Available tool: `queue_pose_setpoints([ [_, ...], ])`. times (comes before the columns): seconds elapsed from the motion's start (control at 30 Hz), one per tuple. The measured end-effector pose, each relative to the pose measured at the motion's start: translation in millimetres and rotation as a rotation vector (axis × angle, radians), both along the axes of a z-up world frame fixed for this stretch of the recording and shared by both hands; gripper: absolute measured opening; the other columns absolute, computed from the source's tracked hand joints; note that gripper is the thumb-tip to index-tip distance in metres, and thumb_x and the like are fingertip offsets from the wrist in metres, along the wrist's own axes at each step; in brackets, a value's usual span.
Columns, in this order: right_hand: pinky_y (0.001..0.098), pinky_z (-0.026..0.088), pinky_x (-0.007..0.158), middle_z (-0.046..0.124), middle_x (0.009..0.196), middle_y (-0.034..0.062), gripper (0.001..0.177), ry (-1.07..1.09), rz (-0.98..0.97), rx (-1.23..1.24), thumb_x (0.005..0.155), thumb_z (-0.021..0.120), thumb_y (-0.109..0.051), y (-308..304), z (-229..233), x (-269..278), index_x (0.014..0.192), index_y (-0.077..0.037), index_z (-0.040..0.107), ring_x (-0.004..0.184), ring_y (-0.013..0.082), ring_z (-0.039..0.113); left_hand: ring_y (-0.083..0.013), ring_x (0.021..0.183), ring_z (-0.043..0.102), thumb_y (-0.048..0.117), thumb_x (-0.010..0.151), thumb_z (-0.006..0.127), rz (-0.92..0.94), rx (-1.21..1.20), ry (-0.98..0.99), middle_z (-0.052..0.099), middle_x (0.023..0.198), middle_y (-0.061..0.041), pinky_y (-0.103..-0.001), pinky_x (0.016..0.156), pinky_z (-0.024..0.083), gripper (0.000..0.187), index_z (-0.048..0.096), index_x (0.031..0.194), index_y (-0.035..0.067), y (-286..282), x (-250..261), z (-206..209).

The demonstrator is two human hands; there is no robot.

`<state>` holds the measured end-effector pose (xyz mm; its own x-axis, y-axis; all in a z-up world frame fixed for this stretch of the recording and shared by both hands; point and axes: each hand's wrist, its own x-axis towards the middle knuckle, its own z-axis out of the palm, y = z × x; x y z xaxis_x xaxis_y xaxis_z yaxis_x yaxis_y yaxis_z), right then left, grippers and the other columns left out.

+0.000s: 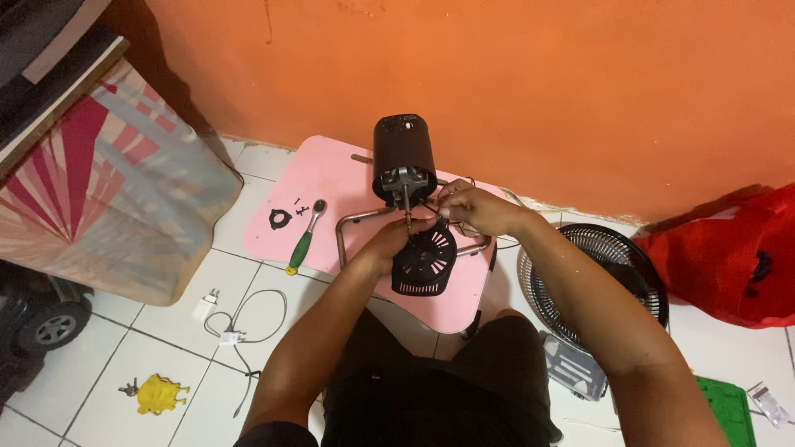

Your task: The person assembles a fan motor by attaching the motor housing and fan blade to the rotor shaft. They use a screwdriver and wrench to tighten screws and secure the components onto a metal stand.

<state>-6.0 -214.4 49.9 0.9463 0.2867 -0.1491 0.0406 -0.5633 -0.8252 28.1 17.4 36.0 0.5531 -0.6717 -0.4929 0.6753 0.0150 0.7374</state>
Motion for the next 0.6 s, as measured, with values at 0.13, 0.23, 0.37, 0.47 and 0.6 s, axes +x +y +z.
queue_pose_setpoints([
  [0.13,0.0363,0.044,0.106,0.056,0.132,0.0087,0.033,-0.069,-0.025,-0.038,0.100,0.059,-0.031,2,-7,0,0.111,-0.005,0.076,0.127,0.0225,0.053,-0.0163,0.068,0.074,0.022,0.093,0.069,-0.002,-0.047,-0.065,0.074,0.084,-0.007,-0.030,0.060,0.062,0.023,0.068,0.107,0.004,1,-3,0],
  [0.23,0.0361,0.044,0.109,0.056,0.132,0.0094,0.032,-0.077,-0.019,-0.005,0.100,0.061,-0.032,2,-11,5,0.109,-0.006,0.077,0.129,0.0227,0.052,-0.0176,0.067,0.073,0.023,0.094,0.070,-0.022,0.025,-0.080,0.073,0.082,-0.010,-0.030,0.058,0.062,0.026,0.069,0.105,-0.001,0,2,-1],
  [0.37,0.0354,0.046,0.107,0.052,0.132,0.0097,0.028,-0.035,-0.069,0.011,0.097,0.066,-0.030,3,-16,5,0.108,-0.006,0.076,0.127,0.0231,0.054,-0.0151,0.064,0.071,0.022,0.094,0.073,-0.015,-0.010,-0.102,0.072,0.082,-0.009,-0.029,0.057,0.060,0.028,0.068,0.104,-0.004,-3,2,-10],
  [0.47,0.0354,0.050,0.102,0.049,0.132,0.0087,0.027,0.012,-0.118,-0.045,0.096,0.067,-0.028,4,-15,6,0.105,-0.004,0.076,0.121,0.0234,0.058,-0.0131,0.064,0.070,0.019,0.094,0.074,0.000,-0.024,-0.137,0.071,0.084,-0.008,-0.028,0.056,0.058,0.025,0.067,0.105,-0.002,-3,4,-14],
  [0.6,0.0355,0.050,0.101,0.051,0.131,0.0096,0.027,-0.004,-0.103,-0.008,0.095,0.068,-0.028,4,-16,8,0.105,-0.004,0.076,0.120,0.0236,0.058,-0.0137,0.062,0.068,0.018,0.093,0.072,0.007,-0.049,-0.111,0.069,0.082,-0.008,-0.028,0.054,0.057,0.025,0.067,0.106,-0.003,1,3,-13],
])
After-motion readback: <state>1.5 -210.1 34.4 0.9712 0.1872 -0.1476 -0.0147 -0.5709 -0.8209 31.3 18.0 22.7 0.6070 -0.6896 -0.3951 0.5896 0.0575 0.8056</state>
